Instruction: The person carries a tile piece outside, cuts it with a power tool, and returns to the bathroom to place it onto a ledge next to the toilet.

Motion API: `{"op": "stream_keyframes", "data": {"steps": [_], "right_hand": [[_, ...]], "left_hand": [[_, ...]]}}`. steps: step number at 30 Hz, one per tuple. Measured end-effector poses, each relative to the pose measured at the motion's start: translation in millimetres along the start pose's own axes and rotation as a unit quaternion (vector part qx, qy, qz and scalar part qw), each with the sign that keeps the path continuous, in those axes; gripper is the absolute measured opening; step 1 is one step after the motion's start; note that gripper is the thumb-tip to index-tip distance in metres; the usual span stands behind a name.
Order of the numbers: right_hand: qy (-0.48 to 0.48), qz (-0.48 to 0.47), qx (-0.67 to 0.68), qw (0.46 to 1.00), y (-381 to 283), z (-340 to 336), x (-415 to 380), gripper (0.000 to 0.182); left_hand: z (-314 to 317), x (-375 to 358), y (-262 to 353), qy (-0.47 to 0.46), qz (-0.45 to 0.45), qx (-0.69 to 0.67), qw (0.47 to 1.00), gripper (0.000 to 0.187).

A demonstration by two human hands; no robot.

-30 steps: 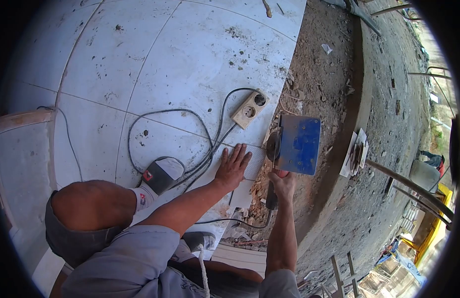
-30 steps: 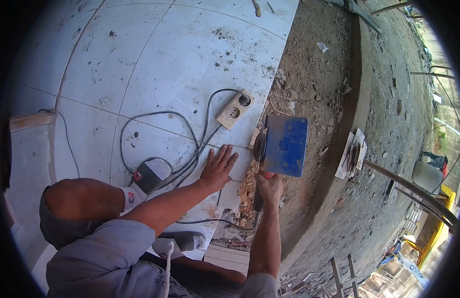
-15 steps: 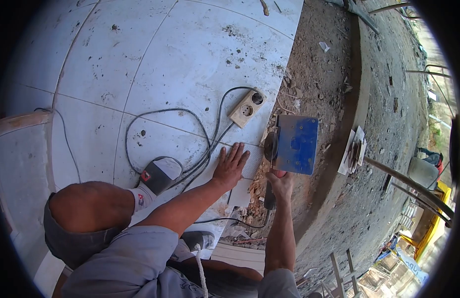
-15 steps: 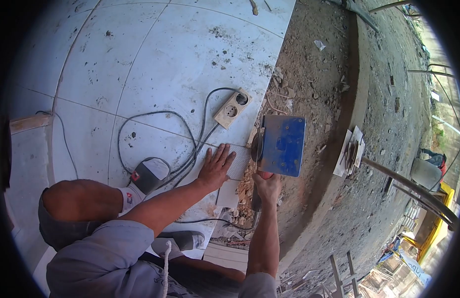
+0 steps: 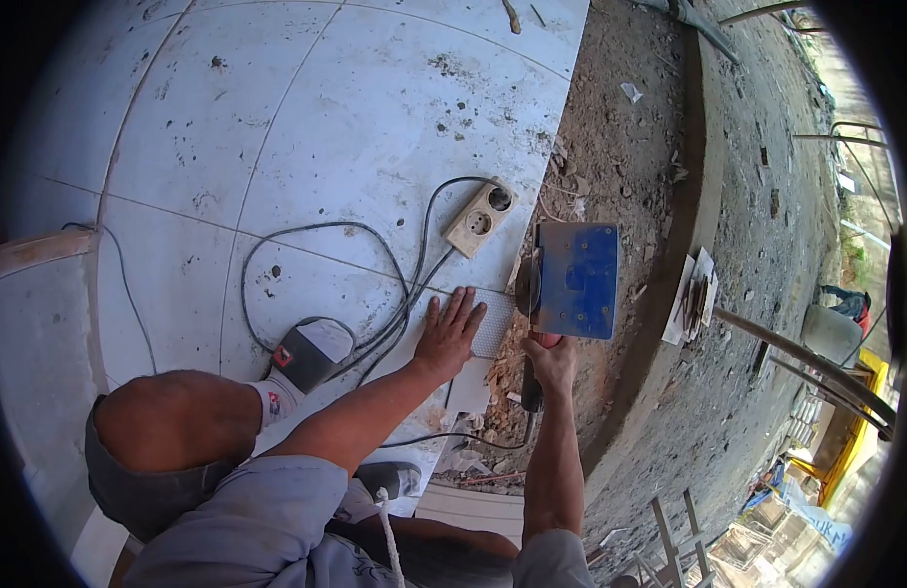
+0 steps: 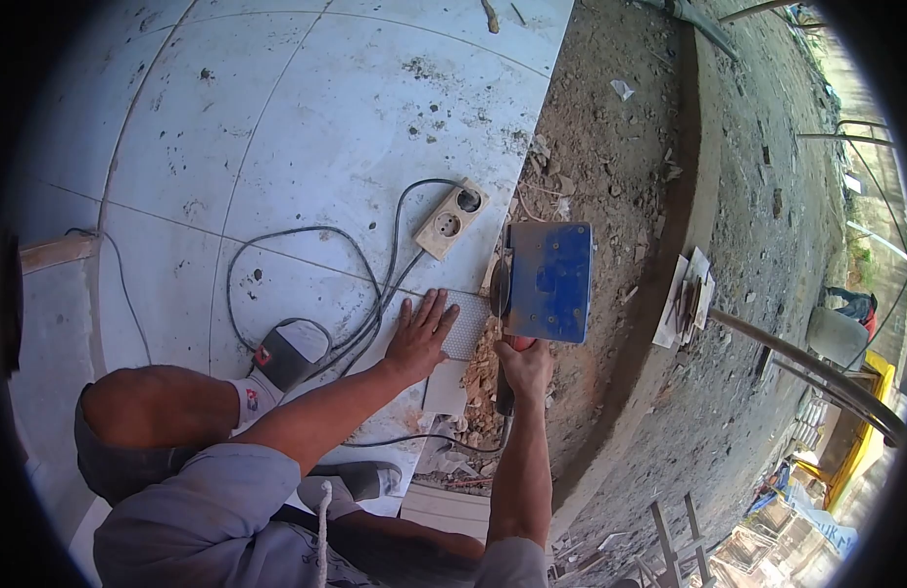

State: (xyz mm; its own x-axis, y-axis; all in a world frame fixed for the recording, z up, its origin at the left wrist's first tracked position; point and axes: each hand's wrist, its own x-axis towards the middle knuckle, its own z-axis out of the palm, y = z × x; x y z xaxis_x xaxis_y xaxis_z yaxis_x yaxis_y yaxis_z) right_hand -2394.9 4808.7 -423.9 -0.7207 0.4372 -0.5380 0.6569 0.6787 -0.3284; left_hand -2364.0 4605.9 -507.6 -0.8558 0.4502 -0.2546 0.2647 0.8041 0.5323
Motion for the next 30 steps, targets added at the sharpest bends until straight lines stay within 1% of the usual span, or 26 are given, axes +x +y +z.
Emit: {"op": "stream_keyframes", "data": {"steps": [4,10,12,15,17,18,20,22,24,27,29,30], "right_hand": [[0.001,0.014,-0.009,1.000,-0.4,0.1,-4.8,0.079],[0.004,0.013,0.016,1.000,14.8,6.1,-7.1,0.079],[0.025,0.017,0.014,0.999,17.2,9.2,-6.4,0.068],[0.030,0.004,0.009,1.000,15.6,7.0,-9.1,0.068],[0.024,0.010,0.017,1.000,17.3,8.3,-7.9,0.069],[0.018,0.016,0.025,0.999,17.7,8.7,-8.8,0.069],[0.020,0.015,0.017,1.000,17.7,8.9,-10.0,0.070],[0.024,0.016,0.012,1.000,16.7,7.2,-13.7,0.072],[0.001,0.012,-0.007,1.000,15.6,5.5,-15.0,0.079],[0.000,0.024,0.016,1.000,22.1,11.4,-18.9,0.079],[0.007,0.035,0.016,0.999,19.5,12.0,-22.6,0.078],[0.014,0.047,0.016,0.999,17.7,12.4,-24.8,0.078]], "left_hand": [[-4.3,2.1,0.4,-0.009,-0.005,-0.003,1.000,0.095],[-4.4,1.4,1.5,-0.016,-0.006,0.007,1.000,0.095],[-4.8,1.0,0.3,-0.019,-0.008,0.003,1.000,0.095],[-5.1,1.8,1.5,-0.022,-0.007,-0.001,1.000,0.096],[-8.1,1.7,1.6,-0.053,-0.017,0.005,0.998,0.091],[-5.9,0.8,1.1,-0.055,-0.018,0.003,0.998,0.091],[-2.5,1.1,0.3,-0.022,-0.008,-0.005,1.000,0.097],[-7.5,0.7,2.4,-0.039,-0.013,-0.005,0.999,0.095],[-11.3,3.5,2.8,-0.055,-0.018,-0.003,0.998,0.093],[-7.8,0.8,2.5,-0.059,-0.020,-0.013,0.998,0.093],[-2.7,0.8,0.5,-0.015,-0.007,-0.007,1.000,0.097],[-3.7,0.7,0.3,-0.016,-0.006,-0.007,1.000,0.097]]}}
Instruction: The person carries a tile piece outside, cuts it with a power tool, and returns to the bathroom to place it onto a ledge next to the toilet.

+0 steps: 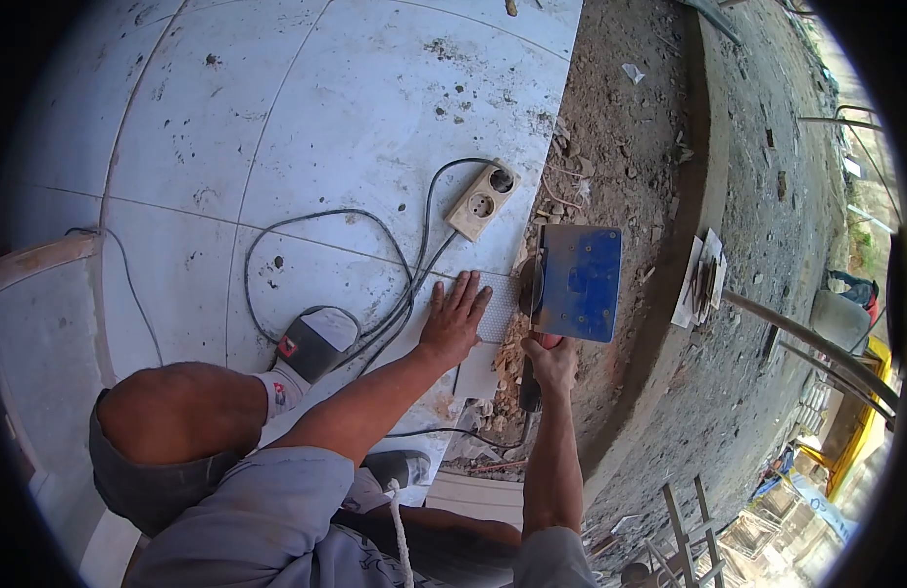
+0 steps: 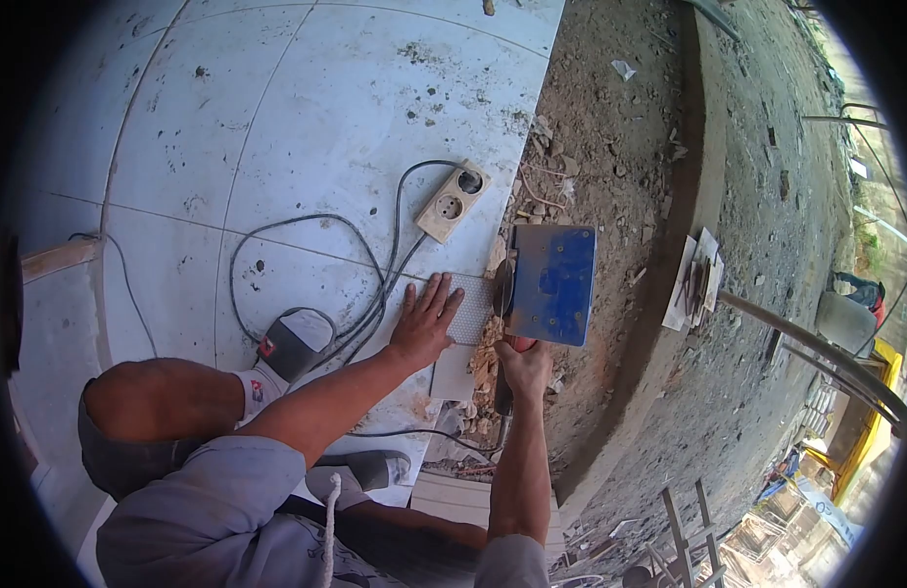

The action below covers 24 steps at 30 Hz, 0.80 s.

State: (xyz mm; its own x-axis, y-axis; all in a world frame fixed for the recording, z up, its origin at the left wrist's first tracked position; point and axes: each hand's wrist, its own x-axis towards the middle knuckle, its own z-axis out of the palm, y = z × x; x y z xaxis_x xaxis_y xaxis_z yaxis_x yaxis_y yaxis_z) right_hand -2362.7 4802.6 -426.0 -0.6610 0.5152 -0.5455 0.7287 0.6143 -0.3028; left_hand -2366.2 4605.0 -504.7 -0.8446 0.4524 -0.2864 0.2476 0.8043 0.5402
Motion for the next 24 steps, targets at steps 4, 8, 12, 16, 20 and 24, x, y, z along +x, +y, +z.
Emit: {"op": "stream_keyframes", "data": {"steps": [4,8,12,16,20,24], "right_hand": [[0.013,-0.017,0.013,1.000,-5.1,-1.4,4.8,0.077],[-0.004,-0.026,0.022,0.999,-5.1,-1.3,14.2,0.076],[-0.001,-0.033,-0.010,0.999,-10.6,-4.7,13.6,0.075],[0.001,-0.027,-0.023,0.999,-8.2,-3.7,8.4,0.077],[-0.003,-0.025,-0.003,1.000,0.3,0.7,5.3,0.081],[0.000,0.002,0.001,1.000,-9.3,-2.3,-0.4,0.083]], "left_hand": [[-0.2,-0.6,0.4,-0.003,0.000,-0.002,1.000,0.097],[-0.9,-0.4,0.7,-0.007,-0.002,-0.001,1.000,0.097],[0.7,0.6,0.7,-0.006,-0.005,0.002,1.000,0.096],[-2.3,0.7,1.6,-0.017,-0.009,0.006,1.000,0.095],[-7.7,0.8,2.7,-0.037,-0.013,-0.005,0.999,0.094],[-7.9,0.3,2.8,-0.035,-0.012,-0.006,0.999,0.094]]}}
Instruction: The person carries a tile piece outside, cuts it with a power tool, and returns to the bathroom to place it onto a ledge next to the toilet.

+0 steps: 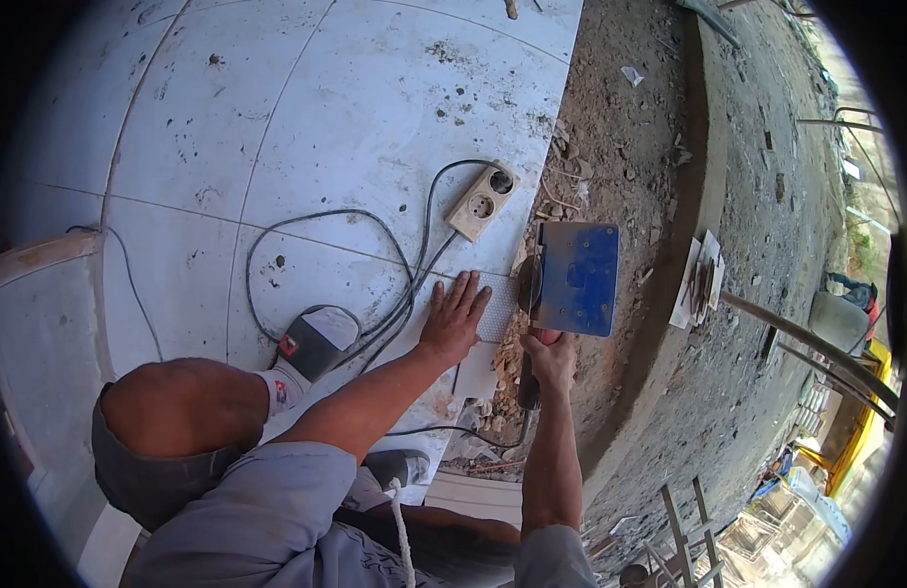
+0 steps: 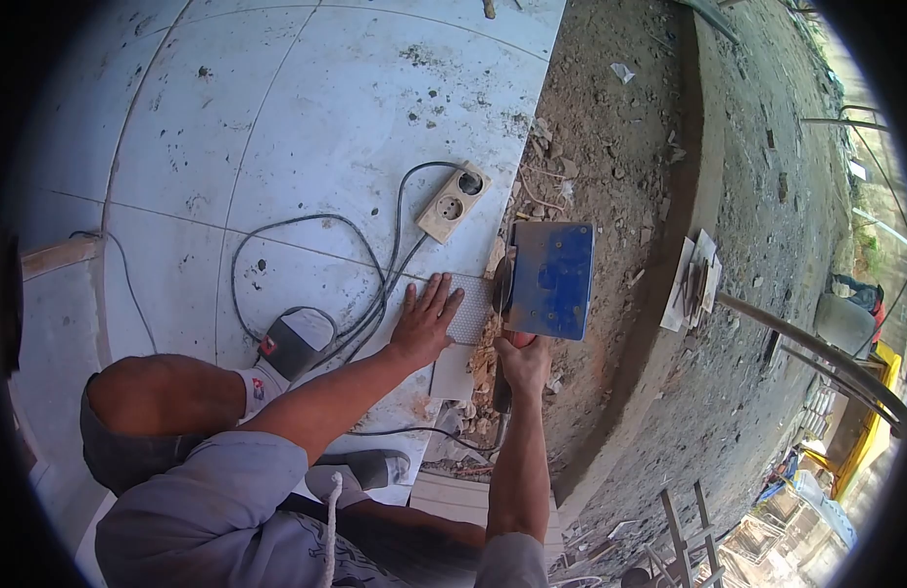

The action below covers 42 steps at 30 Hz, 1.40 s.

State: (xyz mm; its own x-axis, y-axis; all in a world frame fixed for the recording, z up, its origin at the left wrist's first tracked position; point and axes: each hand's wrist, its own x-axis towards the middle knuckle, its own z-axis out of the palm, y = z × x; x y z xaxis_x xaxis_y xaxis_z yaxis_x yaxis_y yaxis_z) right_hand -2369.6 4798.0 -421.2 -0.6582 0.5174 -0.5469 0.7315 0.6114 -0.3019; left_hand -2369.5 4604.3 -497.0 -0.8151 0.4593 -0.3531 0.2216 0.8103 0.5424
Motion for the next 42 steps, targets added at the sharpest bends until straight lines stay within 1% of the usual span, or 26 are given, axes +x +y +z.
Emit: {"op": "stream_keyframes", "data": {"steps": [6,8,9,10,12,14,15,17,22,24,28,31,33,34,36,37,39,42], "right_hand": [[-0.013,0.003,0.013,1.000,-3.3,-2.0,5.8,0.080],[0.007,-0.009,0.016,1.000,4.0,3.2,9.7,0.078],[0.024,-0.021,0.020,0.999,2.9,4.4,8.7,0.075],[0.024,-0.022,0.020,0.999,2.3,3.7,8.1,0.075],[0.000,-0.004,0.005,1.000,-0.8,0.3,6.3,0.081],[-0.004,0.004,0.000,1.000,-4.9,-1.6,3.8,0.082],[-0.007,0.014,-0.005,1.000,-5.0,-1.9,2.2,0.082],[-0.008,0.011,-0.005,1.000,-4.3,-1.5,1.3,0.082],[-0.009,-0.005,0.002,1.000,-2.8,-0.3,0.2,0.083],[-0.020,0.022,0.021,0.999,-4.3,-1.2,-0.7,0.084],[-0.004,0.028,-0.001,1.000,-6.5,-1.4,-0.4,0.085],[-0.002,0.016,-0.016,1.000,-6.1,0.1,-0.9,0.085],[0.033,-0.018,-0.021,0.999,-1.8,3.0,-1.8,0.077],[0.033,-0.018,-0.022,0.999,-1.3,2.7,-2.1,0.077],[0.010,0.028,-0.013,0.999,-1.8,2.9,-3.1,0.079],[0.010,0.028,-0.012,0.999,-1.4,3.3,-3.1,0.079],[0.002,0.003,-0.019,1.000,-0.2,2.3,-3.2,0.087],[0.007,0.013,-0.025,1.000,-2.6,2.3,-2.9,0.086]], "left_hand": [[2.9,0.2,-0.3,-0.003,-0.002,-0.004,1.000,0.094],[9.6,-0.1,-2.7,0.042,0.010,0.012,0.999,0.096],[9.7,-0.3,-2.8,0.043,0.010,0.013,0.999,0.096],[9.8,-0.5,-2.8,0.043,0.010,0.013,0.999,0.096],[9.6,0.3,-3.4,0.044,0.009,0.013,0.999,0.096],[10.1,-0.2,-3.3,0.046,0.011,0.010,0.999,0.095],[7.2,-0.5,-2.3,0.045,0.010,0.009,0.999,0.095],[2.3,-0.2,-1.0,0.005,-0.002,-0.004,1.000,0.090],[0.1,-0.2,-0.6,0.001,-0.005,0.004,1.000,0.091],[1.1,0.3,-0.8,0.000,-0.004,0.003,1.000,0.091],[2.5,0.2,-0.2,-0.002,-0.002,0.006,1.000,0.091],[2.2,0.3,-0.9,-0.002,-0.005,0.011,1.000,0.091],[2.9,0.3,-0.8,0.000,-0.003,0.006,1.000,0.091],[3.8,0.6,-0.6,-0.001,-0.003,0.005,1.000,0.091],[4.1,0.5,-1.3,0.002,-0.002,0.004,1.000,0.091],[3.5,0.2,-1.8,0.002,-0.002,0.004,1.000,0.091],[2.6,0.1,-1.3,-0.001,-0.001,0.001,1.000,0.090],[2.4,0.2,-1.2,-0.004,-0.003,0.005,1.000,0.090]]}}
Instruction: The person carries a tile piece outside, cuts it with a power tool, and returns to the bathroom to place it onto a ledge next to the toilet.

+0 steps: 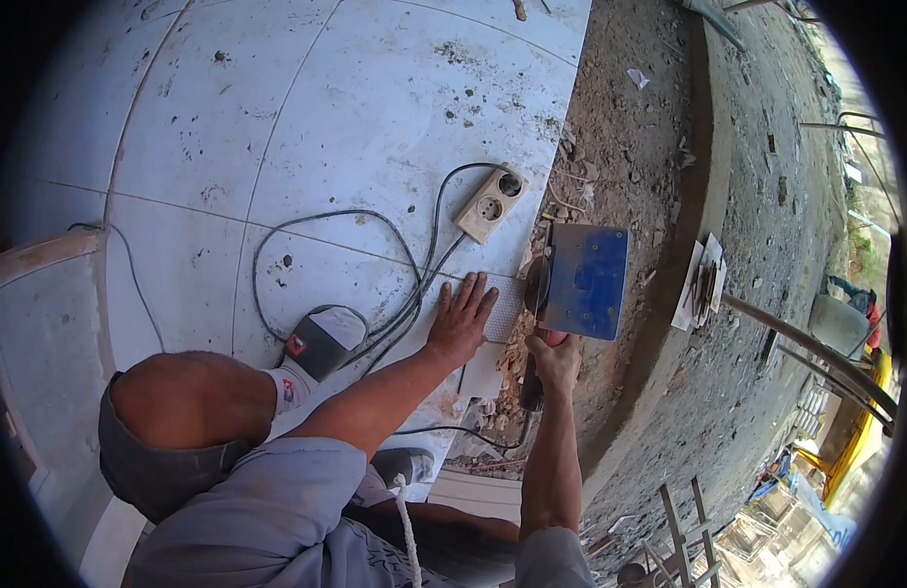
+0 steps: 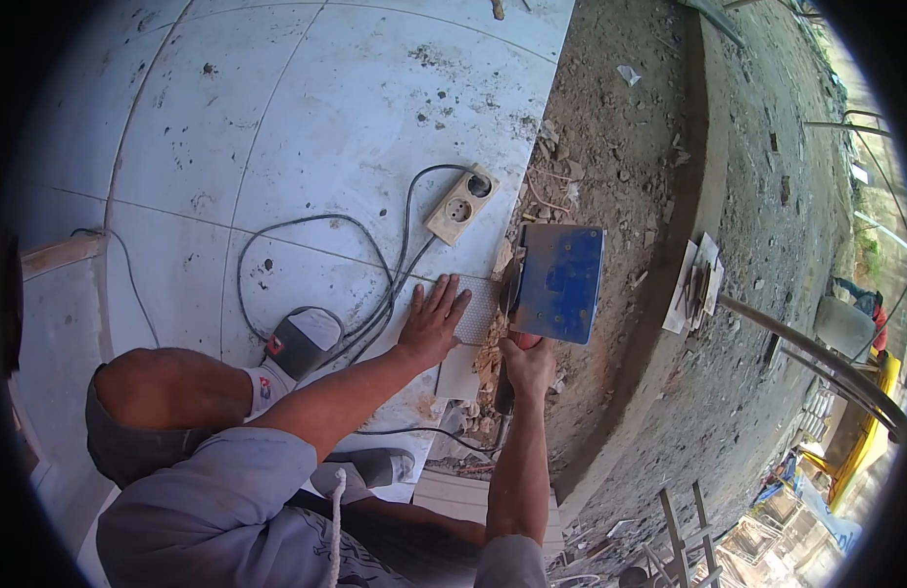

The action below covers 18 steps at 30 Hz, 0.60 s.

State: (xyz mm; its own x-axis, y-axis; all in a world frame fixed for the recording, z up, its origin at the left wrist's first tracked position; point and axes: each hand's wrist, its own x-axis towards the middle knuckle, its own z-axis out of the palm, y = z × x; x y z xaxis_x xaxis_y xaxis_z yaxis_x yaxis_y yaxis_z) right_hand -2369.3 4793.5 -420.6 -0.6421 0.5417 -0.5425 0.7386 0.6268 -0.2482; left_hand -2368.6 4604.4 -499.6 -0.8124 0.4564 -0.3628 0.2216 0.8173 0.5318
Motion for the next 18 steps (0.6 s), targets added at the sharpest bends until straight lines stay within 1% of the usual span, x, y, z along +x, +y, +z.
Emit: {"op": "stream_keyframes", "data": {"steps": [6,10,12,13,15,18], "right_hand": [[-0.002,-0.011,-0.027,1.000,-3.5,-3.9,-2.8,0.086],[-0.005,0.003,-0.042,0.999,-1.7,-4.2,-6.4,0.086],[-0.008,-0.005,-0.005,1.000,2.8,-1.7,-6.5,0.085],[-0.008,-0.004,-0.005,1.000,3.9,-1.5,-6.8,0.085],[0.001,-0.008,-0.027,1.000,5.1,-0.9,-8.1,0.085],[-0.015,0.011,-0.003,1.000,5.9,-0.6,-9.3,0.084]], "left_hand": [[-2.7,0.3,1.3,-0.005,0.000,-0.001,1.000,0.090],[-1.2,0.3,1.0,-0.004,0.000,0.002,1.000,0.090],[1.3,0.0,0.1,0.008,0.003,-0.003,1.000,0.090],[3.2,0.1,-0.2,0.007,0.004,-0.003,1.000,0.090],[5.6,-0.2,-0.6,0.042,0.011,0.011,0.999,0.096],[7.7,-0.3,-1.2,0.042,0.011,0.007,0.999,0.097]]}}
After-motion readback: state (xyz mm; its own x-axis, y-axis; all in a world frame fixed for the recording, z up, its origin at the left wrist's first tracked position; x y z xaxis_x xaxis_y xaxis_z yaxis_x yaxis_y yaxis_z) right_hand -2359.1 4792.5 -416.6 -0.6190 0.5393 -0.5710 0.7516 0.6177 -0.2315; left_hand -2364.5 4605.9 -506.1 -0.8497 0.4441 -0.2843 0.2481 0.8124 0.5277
